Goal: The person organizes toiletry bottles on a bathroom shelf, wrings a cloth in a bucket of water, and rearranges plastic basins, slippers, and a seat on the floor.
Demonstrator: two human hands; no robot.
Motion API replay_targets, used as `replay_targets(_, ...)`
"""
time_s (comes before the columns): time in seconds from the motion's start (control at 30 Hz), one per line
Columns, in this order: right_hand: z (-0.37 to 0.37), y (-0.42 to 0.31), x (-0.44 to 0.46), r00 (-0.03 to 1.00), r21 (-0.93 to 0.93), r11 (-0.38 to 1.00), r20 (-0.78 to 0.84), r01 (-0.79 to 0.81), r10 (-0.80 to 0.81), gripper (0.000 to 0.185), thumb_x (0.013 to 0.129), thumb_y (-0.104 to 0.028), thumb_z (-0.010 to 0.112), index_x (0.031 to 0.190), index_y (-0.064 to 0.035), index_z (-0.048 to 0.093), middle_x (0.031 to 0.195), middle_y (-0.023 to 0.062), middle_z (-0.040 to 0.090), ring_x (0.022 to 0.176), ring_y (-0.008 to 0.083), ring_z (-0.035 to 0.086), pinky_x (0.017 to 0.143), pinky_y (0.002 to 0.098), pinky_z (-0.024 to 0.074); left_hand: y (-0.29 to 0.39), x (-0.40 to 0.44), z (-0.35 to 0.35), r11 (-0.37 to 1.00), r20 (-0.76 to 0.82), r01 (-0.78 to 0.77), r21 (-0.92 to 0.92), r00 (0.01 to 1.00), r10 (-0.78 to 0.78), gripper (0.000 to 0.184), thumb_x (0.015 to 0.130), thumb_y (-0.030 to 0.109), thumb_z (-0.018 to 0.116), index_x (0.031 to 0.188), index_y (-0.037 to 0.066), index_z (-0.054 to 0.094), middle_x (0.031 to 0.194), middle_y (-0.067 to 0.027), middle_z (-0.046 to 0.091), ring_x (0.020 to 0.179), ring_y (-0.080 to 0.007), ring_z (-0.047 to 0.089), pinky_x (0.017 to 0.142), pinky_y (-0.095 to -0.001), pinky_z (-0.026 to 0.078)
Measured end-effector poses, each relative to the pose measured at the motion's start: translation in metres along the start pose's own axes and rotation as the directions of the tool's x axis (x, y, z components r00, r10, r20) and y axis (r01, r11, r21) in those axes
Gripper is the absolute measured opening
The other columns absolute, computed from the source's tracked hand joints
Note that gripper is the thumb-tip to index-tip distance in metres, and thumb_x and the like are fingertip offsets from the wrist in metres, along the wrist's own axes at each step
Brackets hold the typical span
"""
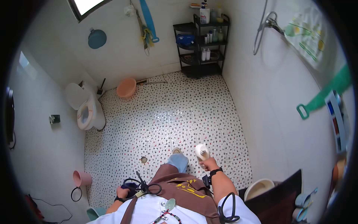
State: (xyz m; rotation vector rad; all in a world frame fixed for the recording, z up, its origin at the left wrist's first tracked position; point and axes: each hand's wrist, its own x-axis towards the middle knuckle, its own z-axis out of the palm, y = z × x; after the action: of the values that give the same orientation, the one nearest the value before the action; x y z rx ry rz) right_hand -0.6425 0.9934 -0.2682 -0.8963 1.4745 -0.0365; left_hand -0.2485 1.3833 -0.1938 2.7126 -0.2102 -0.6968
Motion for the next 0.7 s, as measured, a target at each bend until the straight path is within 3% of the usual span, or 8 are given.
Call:
replay_targets(0.13,0.000,-0.088,0.066,0.999,0.070,0.997,0.037,-0.015,0.012,0.043,0.064,-0.018,0.078,0.098,0.0010,0.059,0.077,0.0081,0.058,0.052,0.0154,0.055,0.040,0.0275,0.0494,0.075,0.002,0.006,0.972,-0.011,0.235,0.016,0.972,-0.235,0.047,0.046,0.014,0.076,0.087,-0.004,0.063,0.087,-0.0212,0.065,0.084,-0.0343,0.062,0.078,-0.0380,0.049)
replay_targets(0.17,0.003,-0.107,0.081,0.999,0.066,0.997,0.034,-0.030,0.028,0.043,0.064,-0.018,0.078,0.098,0.0010,0.059,0.077,0.0081,0.058,0.052,0.0154,0.055,0.040,0.0275,0.0494,0.032,0.044,0.044,0.967,-0.170,0.163,0.195,0.977,-0.131,0.048,0.045,0.013,0.076,0.087,-0.006,0.062,0.084,-0.0218,0.064,0.082,-0.0352,0.062,0.078,-0.0377,0.049)
replay_targets(0.3,0.002,-0.201,0.153,0.991,0.055,0.990,-0.022,-0.130,0.132,0.044,0.068,-0.020,0.076,0.102,0.0015,0.058,0.078,0.0085,0.061,0.050,0.0148,0.056,0.037,0.0267,0.0469,0.197,0.061,0.016,0.959,0.010,0.283,0.018,0.959,-0.283,0.048,0.048,0.010,0.075,0.091,-0.006,0.060,0.083,-0.0198,0.064,0.078,-0.0324,0.063,0.075,-0.0379,0.049)
replay_targets(0.37,-0.007,-0.247,0.192,0.997,0.105,0.992,0.058,-0.065,0.059,0.049,0.069,-0.022,0.075,0.107,0.0013,0.056,0.085,0.0105,0.062,0.053,0.0154,0.057,0.039,0.0264,0.0486,0.208,0.116,0.031,0.993,0.066,0.091,-0.073,0.994,-0.086,0.046,0.049,0.007,0.073,0.091,-0.006,0.058,0.082,-0.0185,0.064,0.075,-0.0297,0.063,0.072,-0.0364,0.050)
replay_targets(0.47,-0.002,-0.341,0.227,0.988,0.142,0.985,-0.104,-0.097,0.112,0.045,0.065,-0.021,0.077,0.102,0.0008,0.060,0.086,0.0119,0.063,0.062,0.0206,0.061,0.040,0.0325,0.0483,0.265,0.179,0.027,0.971,0.069,-0.105,-0.213,0.990,0.122,0.046,0.051,0.005,0.072,0.093,-0.004,0.054,0.079,-0.0146,0.063,0.070,-0.0244,0.061,0.066,-0.0330,0.049)
replay_targets(0.5,-0.004,-0.367,0.248,0.989,0.134,0.985,-0.093,-0.105,0.118,0.049,0.067,-0.023,0.076,0.108,-0.0022,0.058,0.092,0.0110,0.063,0.071,0.0211,0.062,0.045,0.0327,0.0514,0.269,0.206,0.041,0.934,0.060,-0.124,-0.335,0.986,0.153,0.045,0.052,0.005,0.071,0.093,-0.003,0.054,0.078,-0.0138,0.062,0.068,-0.0233,0.060,0.065,-0.0327,0.048)
replay_targets(0.57,-0.010,-0.422,0.285,0.997,0.230,0.972,-0.037,-0.056,0.066,0.049,0.072,-0.023,0.073,0.113,-0.0057,0.054,0.097,0.0103,0.062,0.077,0.0222,0.062,0.050,0.0322,0.0534,0.393,0.193,0.002,0.973,0.047,-0.138,-0.187,0.988,0.150,0.042,0.054,0.003,0.070,0.092,-0.001,0.052,0.076,-0.0106,0.061,0.066,-0.0205,0.058,0.064,-0.0313,0.048)
replay_targets(0.7,-0.012,-0.530,0.395,0.999,0.409,0.912,0.053,-0.033,0.013,0.044,0.080,-0.033,0.066,0.114,-0.0102,0.051,0.095,0.0076,0.062,0.068,0.0214,0.063,0.046,0.0291,0.0537,0.452,0.248,0.025,0.964,0.036,-0.099,-0.245,0.993,0.111,0.040,0.056,0.003,0.069,0.091,0.000,0.052,0.077,-0.0097,0.060,0.068,-0.0194,0.057,0.064,-0.0307,0.047)
